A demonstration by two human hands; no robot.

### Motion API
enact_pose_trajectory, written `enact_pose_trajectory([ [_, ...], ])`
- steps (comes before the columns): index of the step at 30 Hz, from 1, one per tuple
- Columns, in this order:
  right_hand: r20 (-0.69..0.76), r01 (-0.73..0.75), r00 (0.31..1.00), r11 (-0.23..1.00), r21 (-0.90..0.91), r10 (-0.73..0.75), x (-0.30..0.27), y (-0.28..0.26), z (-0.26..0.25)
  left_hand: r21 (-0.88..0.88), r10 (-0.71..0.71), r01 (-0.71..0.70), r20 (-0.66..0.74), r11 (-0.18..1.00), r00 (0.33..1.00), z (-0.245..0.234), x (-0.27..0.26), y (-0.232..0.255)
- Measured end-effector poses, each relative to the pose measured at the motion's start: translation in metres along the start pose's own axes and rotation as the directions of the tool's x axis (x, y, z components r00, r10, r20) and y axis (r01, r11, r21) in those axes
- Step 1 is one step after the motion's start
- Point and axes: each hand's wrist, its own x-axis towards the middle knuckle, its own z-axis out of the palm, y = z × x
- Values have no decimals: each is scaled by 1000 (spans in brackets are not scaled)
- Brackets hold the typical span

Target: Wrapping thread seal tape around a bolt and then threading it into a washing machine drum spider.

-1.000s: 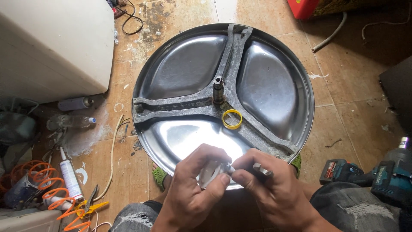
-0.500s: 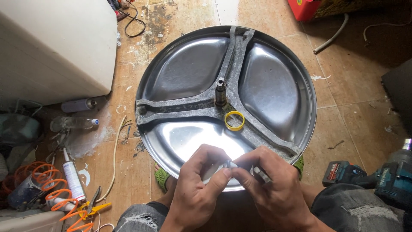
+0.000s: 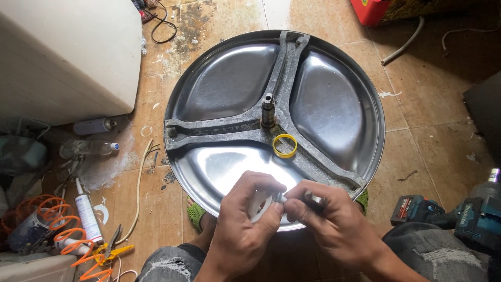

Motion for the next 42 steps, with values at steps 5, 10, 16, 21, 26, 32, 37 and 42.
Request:
enact_pose_trajectory([
  [5,-102,94,988,977,-192,-115,-3,-7,4,-32,-67,67,1,997,998,1,0,-1],
  [10,-54,188,972,896,-403,-229,-2,-6,3,118,-24,19,43,993,999,-1,0,2],
  [16,-105,215,944,827,-520,-311,-3,-8,15,259,-80,72,22,963,997,-2,-2,-4],
  [21,-182,212,916,816,-538,-359,-9,-1,21,219,-197,181,54,959,979,-8,-2,1],
  [26,-189,233,899,796,-559,-396,-12,-1,27,217,-160,150,26,964,987,-10,-4,6],
  [32,-172,253,875,730,-635,-453,-11,-3,22,120,-185,183,11,976,983,-7,-3,7],
  [37,-170,270,861,715,-645,-479,-5,-6,20,-23,-225,233,192,972,955,-13,-4,9],
  [42,-191,320,814,698,-641,-549,-2,-10,28,49,-208,207,14,977,978,-3,-3,6],
])
